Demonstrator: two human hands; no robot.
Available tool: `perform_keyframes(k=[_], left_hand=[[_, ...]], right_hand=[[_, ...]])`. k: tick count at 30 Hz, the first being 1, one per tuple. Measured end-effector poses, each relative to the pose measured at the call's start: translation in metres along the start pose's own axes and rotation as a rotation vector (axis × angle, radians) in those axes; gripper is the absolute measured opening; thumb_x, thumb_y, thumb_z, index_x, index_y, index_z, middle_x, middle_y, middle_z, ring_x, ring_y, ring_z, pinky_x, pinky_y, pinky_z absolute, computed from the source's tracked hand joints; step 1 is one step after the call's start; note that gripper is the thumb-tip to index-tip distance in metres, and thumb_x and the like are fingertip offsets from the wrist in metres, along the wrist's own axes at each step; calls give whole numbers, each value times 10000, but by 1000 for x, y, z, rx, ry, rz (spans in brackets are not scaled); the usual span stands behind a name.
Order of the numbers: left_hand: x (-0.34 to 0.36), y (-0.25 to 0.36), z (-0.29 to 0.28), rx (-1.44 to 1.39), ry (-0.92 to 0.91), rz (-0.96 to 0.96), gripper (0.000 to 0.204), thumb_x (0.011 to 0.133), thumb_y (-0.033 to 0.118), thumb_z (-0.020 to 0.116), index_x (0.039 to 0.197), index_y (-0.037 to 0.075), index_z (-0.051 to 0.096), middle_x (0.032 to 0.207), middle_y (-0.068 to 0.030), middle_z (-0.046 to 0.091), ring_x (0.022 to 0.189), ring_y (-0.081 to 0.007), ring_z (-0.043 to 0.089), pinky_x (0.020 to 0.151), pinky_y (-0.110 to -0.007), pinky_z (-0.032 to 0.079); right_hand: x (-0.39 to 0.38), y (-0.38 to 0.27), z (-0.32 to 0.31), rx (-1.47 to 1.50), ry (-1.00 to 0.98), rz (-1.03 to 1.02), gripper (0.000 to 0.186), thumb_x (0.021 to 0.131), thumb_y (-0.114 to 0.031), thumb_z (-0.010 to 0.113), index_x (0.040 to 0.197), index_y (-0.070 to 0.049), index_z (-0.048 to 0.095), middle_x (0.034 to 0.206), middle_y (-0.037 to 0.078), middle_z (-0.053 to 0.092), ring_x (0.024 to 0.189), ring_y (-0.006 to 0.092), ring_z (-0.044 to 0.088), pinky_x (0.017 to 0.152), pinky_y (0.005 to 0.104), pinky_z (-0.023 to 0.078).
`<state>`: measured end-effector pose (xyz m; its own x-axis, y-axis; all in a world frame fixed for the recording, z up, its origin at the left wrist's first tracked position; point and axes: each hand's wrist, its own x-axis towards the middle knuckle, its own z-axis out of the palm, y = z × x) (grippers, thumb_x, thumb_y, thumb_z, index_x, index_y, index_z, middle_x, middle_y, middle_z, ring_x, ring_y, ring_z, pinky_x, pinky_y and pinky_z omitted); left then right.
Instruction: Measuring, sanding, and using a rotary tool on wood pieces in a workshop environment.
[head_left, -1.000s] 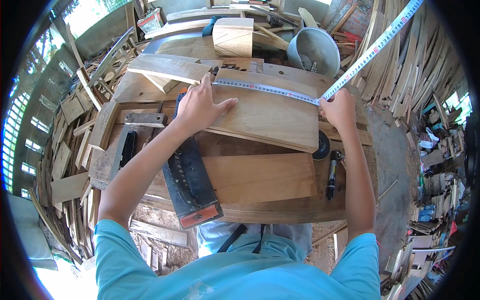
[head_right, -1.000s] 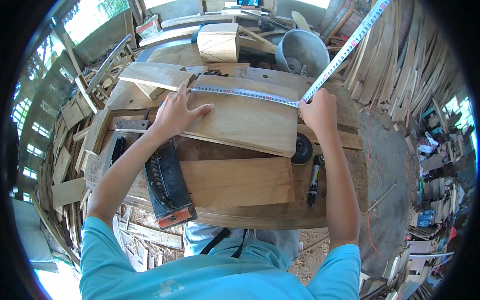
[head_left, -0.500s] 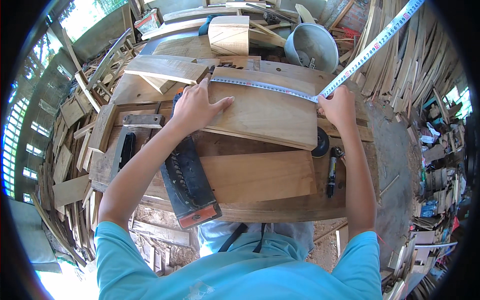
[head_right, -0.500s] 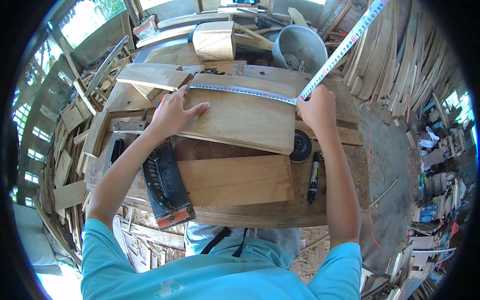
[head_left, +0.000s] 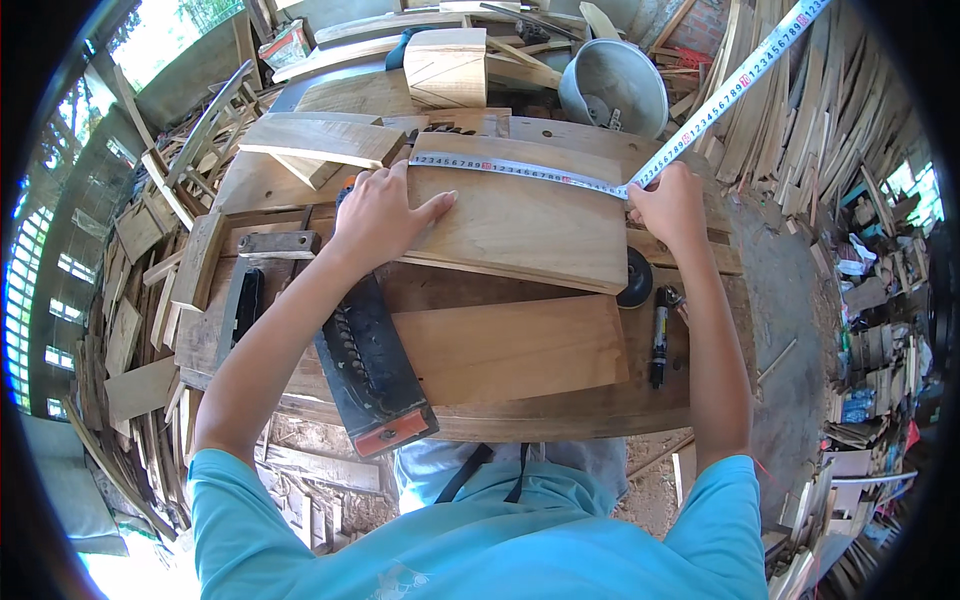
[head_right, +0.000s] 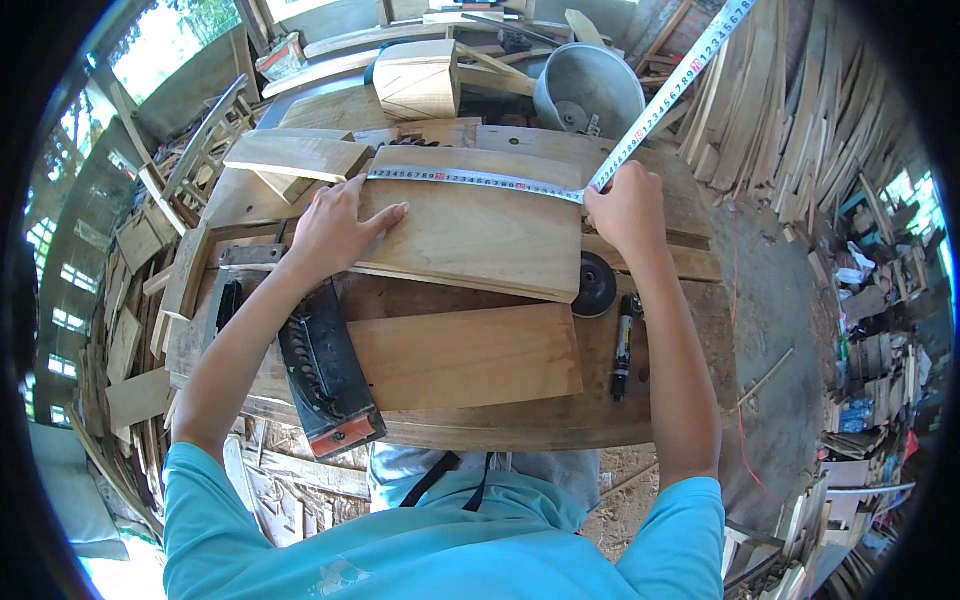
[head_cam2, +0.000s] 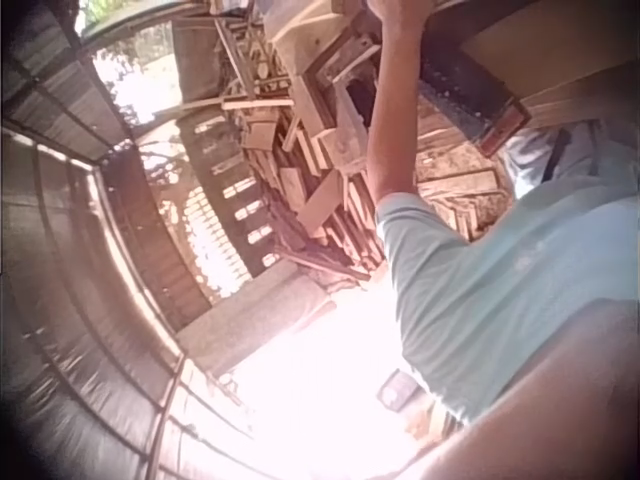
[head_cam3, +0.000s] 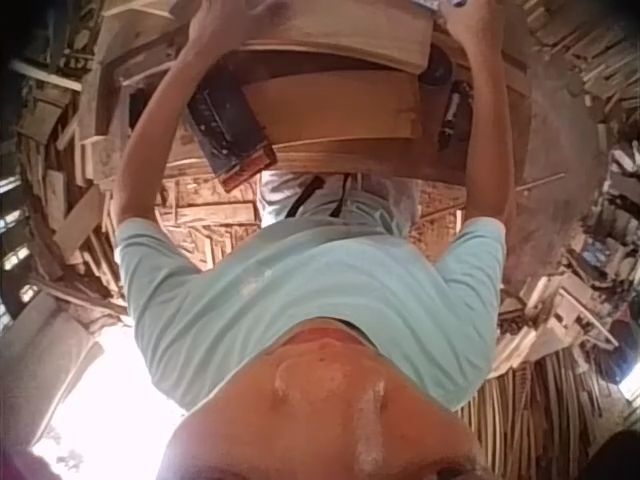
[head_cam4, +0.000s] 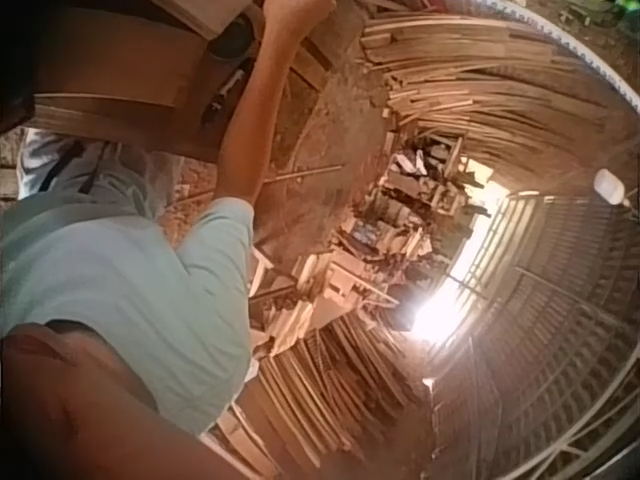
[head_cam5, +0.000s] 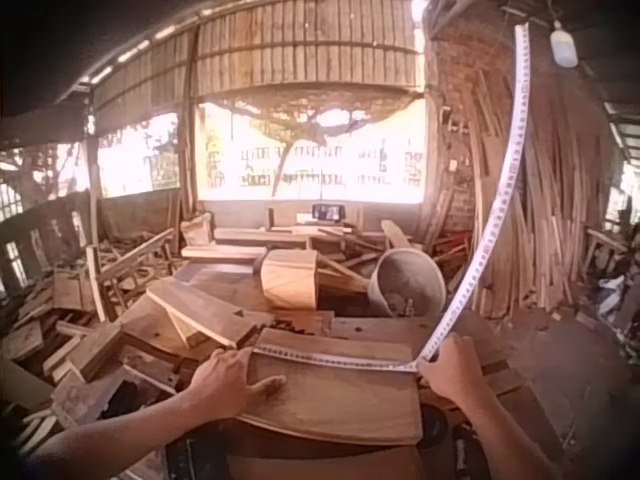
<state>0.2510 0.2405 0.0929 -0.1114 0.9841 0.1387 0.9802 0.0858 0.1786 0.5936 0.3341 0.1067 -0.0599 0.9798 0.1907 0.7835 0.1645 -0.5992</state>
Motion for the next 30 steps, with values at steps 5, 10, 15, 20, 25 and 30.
perform_keyframes(k=[5, 10, 15, 20, 25, 30], left_hand=[[0, 3, 0, 3, -13, 18, 930, 950, 713, 569, 1406, -95, 512, 1262, -255, 665, 1289, -391, 592, 1060, -479, 502], [-1, 1, -1, -3, -19, 22, 908, 963, 694, 563, 1390, -106, 517, 1248, -265, 674, 1267, -400, 606, 1043, -489, 509], [-1, 1, 1, -11, 10, 37, 884, 965, 677, 572, 1365, -110, 527, 1231, -270, 683, 1239, -413, 622, 1032, -495, 514], [0, 3, -3, -22, -37, 24, 851, 963, 675, 577, 1314, -99, 553, 1234, -268, 683, 1240, -412, 618, 1032, -493, 514], [-1, 2, 0, -29, -19, 23, 830, 967, 669, 576, 1292, -94, 561, 1238, -262, 683, 1245, -409, 615, 1038, -490, 511], [-1, 2, -2, -44, -31, 26, 835, 968, 665, 579, 1308, -98, 552, 1260, -270, 669, 1256, -410, 606, 1048, -488, 505]], right_hand=[[0, 2, -2, 9, -16, 28, 185, 879, -78, 738, 871, 106, 743, 713, 172, 748, 617, 208, 763, 584, 320, 616], [-1, -5, -3, -1, -28, 39, 185, 862, -86, 754, 798, 81, 707, 668, 174, 730, 634, 242, 769, 681, 345, 631], [2, -3, -2, -20, -30, 50, 183, 851, -94, 764, 779, 65, 709, 660, 163, 730, 644, 236, 770, 703, 350, 630], [3, 0, 0, -29, -9, 2, 180, 836, -99, 775, 758, 49, 709, 644, 157, 725, 639, 252, 765, 710, 363, 624], [-1, -3, 3, -49, 1, -2, 162, 868, -54, 751, 851, 107, 741, 713, 177, 748, 625, 212, 764, 603, 325, 624], [-1, 0, 5, -66, 29, -33, 166, 871, -58, 748, 845, 106, 742, 702, 180, 744, 625, 209, 765, 611, 330, 622]])
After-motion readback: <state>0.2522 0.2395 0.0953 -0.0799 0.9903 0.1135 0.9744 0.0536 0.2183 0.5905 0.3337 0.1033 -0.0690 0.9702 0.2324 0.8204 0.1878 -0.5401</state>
